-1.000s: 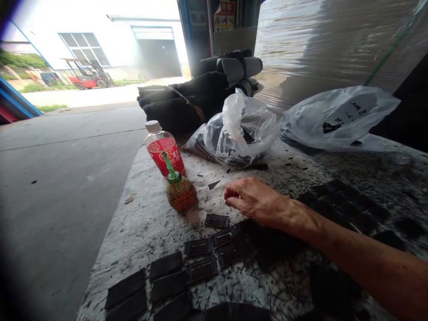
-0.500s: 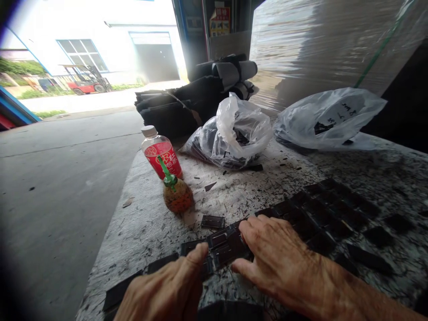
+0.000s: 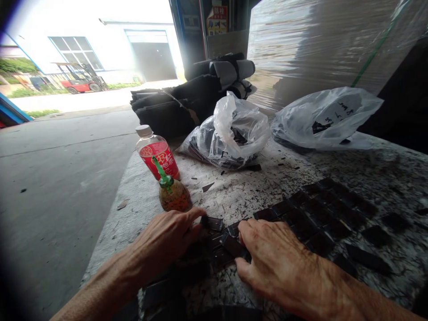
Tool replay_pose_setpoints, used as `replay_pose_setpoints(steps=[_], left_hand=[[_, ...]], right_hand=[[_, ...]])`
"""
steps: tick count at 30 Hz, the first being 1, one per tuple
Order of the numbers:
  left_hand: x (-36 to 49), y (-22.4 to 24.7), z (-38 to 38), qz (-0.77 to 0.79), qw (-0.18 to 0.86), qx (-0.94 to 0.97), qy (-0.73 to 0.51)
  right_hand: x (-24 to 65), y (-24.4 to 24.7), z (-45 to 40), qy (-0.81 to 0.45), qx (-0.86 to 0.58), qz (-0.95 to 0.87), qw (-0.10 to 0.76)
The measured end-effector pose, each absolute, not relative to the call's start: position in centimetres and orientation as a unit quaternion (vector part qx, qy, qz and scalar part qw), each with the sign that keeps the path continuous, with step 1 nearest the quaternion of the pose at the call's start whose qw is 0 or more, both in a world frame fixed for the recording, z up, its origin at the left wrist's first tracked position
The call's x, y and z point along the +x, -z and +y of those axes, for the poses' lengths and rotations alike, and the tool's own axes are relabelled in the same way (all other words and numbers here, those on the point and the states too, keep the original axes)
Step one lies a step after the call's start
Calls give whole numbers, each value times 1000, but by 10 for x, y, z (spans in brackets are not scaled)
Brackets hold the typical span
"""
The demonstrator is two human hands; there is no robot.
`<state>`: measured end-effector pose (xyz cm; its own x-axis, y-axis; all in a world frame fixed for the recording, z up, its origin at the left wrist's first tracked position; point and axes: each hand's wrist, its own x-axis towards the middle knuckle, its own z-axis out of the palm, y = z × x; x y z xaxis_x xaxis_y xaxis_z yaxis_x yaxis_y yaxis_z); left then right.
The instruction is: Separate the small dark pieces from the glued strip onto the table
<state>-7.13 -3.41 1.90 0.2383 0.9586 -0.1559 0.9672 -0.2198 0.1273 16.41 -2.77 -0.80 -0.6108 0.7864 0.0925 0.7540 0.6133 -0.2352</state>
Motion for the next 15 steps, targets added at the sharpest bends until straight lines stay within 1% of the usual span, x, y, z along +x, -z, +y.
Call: replay_pose_setpoints(steps=[3,7,15], left_hand=[[-71,-20,-34,614,92,784,26],[-70,-20,-38,603,71,794,21],[-73,-13,-39,586,61,808,7]], right_hand=[[165,10,-29,-73,-430,-894,103],[161,1,-31,-88,-442,-889,80],[155,-36,-30,-211,-505,-837,-6]])
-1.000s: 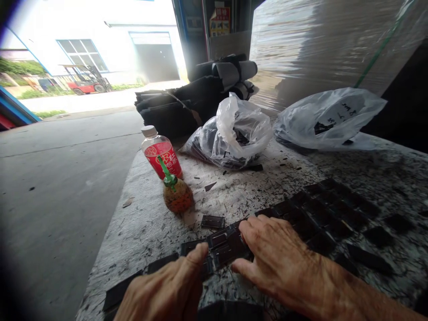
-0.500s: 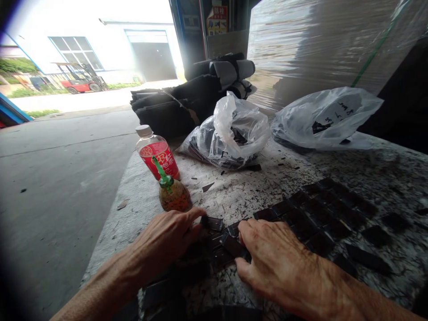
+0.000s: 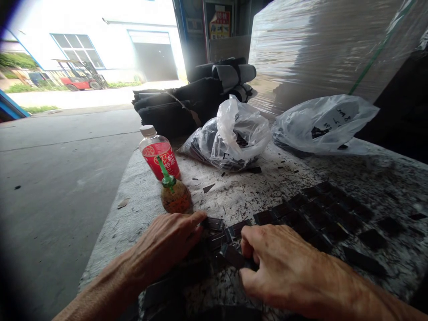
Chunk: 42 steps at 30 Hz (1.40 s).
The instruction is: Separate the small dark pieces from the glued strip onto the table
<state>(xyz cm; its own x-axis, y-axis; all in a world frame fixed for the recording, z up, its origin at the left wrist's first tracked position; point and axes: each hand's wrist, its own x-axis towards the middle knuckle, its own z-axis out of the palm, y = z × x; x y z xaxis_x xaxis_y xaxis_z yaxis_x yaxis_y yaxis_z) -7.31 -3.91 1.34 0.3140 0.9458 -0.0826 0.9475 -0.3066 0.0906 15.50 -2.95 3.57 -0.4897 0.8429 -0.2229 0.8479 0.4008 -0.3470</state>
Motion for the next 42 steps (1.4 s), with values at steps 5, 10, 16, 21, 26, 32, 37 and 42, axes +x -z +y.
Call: replay_pose_setpoints(steps=[5,10,16,21,26,32,37,42], left_hand=[[-72,-14,-39,592,69,803,11],[-71,-14,-39,597,89,797,24],[-68,-17,-39,628,94,772,31],[-72,-13,-40,628,122,768,24],[-76,-13,-38,634,148,759,18],[-77,-19,-36,649,127,750,26],[-81,-14,-38,643,100,759,27],[-85,-10,-41,642,86,761,34]], right_hand=[[167,-55,-14,253,493,831,50],[171,-68,6,269,482,831,71],[164,-59,35,113,467,877,9],[147,-59,54,80,417,905,25],[140,-57,61,130,388,911,46],[140,-53,68,165,379,909,51],[140,-46,80,130,376,917,39],[140,-35,87,114,373,920,32]])
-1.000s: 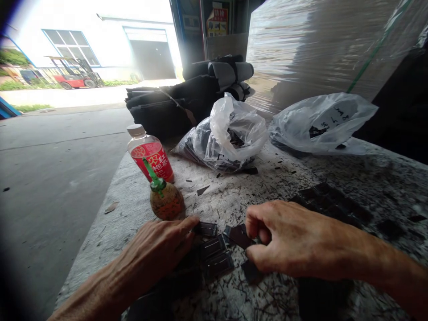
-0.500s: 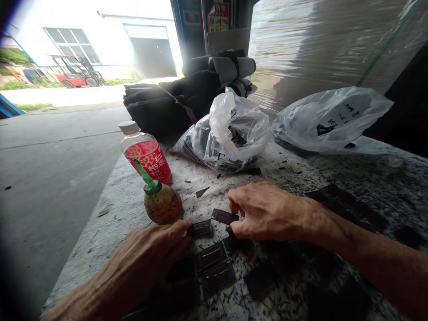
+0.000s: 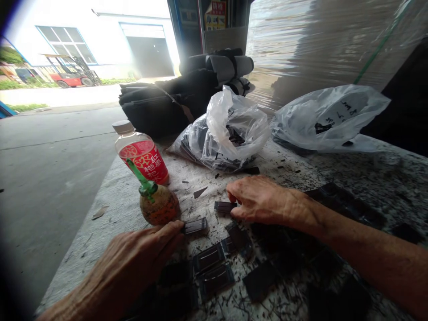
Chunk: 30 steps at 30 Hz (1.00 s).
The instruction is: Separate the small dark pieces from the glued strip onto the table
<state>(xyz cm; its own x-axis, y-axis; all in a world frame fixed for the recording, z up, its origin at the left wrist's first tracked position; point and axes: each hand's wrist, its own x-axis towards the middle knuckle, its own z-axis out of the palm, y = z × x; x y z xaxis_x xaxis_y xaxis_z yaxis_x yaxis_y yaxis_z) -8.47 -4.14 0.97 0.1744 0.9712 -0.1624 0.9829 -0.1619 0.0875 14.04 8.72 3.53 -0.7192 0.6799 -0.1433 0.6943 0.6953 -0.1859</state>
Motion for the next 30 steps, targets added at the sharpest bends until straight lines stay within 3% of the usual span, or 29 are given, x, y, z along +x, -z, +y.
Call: replay_pose_setpoints(steps=[19,30], left_hand=[[-83,-8,-44,667,96,739,22],[-88,-7,-53,662,117,740,-22]], right_hand=[[158,-20,21,133,442,887,-13],[184,7,13,31,311,939,-146]])
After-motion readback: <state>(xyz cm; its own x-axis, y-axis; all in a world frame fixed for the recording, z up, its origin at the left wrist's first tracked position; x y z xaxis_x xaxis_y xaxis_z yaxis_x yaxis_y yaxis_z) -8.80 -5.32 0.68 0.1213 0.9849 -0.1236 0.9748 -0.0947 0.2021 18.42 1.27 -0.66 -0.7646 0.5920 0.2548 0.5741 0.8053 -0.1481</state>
